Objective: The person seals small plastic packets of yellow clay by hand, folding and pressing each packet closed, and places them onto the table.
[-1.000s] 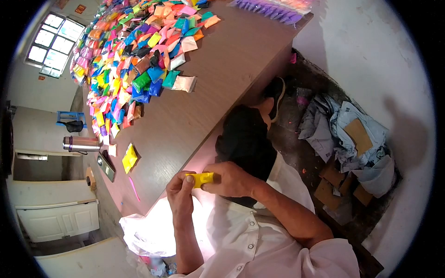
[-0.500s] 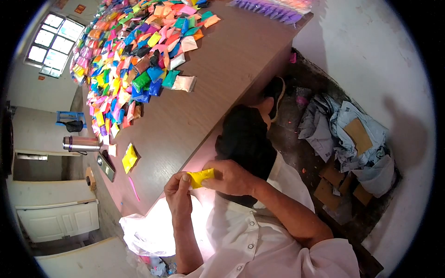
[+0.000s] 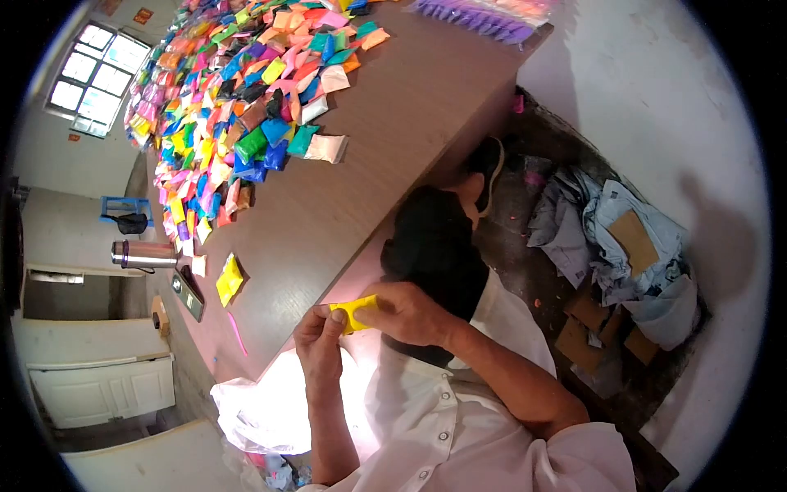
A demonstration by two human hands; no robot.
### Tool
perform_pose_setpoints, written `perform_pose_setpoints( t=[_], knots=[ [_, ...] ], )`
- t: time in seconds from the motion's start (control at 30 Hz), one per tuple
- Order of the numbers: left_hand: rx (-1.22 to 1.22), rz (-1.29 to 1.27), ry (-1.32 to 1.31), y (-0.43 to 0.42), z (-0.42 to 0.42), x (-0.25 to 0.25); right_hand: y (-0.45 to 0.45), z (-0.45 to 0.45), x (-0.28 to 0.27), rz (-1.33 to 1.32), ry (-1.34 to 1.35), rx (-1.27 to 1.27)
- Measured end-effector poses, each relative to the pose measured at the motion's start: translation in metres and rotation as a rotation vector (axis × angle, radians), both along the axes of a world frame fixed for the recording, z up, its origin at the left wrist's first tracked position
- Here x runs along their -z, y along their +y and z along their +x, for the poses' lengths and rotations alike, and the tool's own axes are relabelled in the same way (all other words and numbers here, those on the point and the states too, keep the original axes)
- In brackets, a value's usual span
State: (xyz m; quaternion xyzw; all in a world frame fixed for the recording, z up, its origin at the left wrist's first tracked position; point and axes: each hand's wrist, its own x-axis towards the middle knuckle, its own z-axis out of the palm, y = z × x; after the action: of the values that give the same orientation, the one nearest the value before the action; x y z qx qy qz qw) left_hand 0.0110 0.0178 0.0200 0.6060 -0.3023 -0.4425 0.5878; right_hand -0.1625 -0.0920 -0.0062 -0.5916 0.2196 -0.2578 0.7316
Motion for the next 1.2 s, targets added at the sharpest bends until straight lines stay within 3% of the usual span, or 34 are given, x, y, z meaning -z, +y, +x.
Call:
perform_pose_setpoints(
  t=[1.2],
  knots=[
    [-0.042, -0.032, 0.041, 0.005, -0.007, -0.015, 0.002, -0.002, 0.002, 0.234, -0.182, 0.068]
  ],
)
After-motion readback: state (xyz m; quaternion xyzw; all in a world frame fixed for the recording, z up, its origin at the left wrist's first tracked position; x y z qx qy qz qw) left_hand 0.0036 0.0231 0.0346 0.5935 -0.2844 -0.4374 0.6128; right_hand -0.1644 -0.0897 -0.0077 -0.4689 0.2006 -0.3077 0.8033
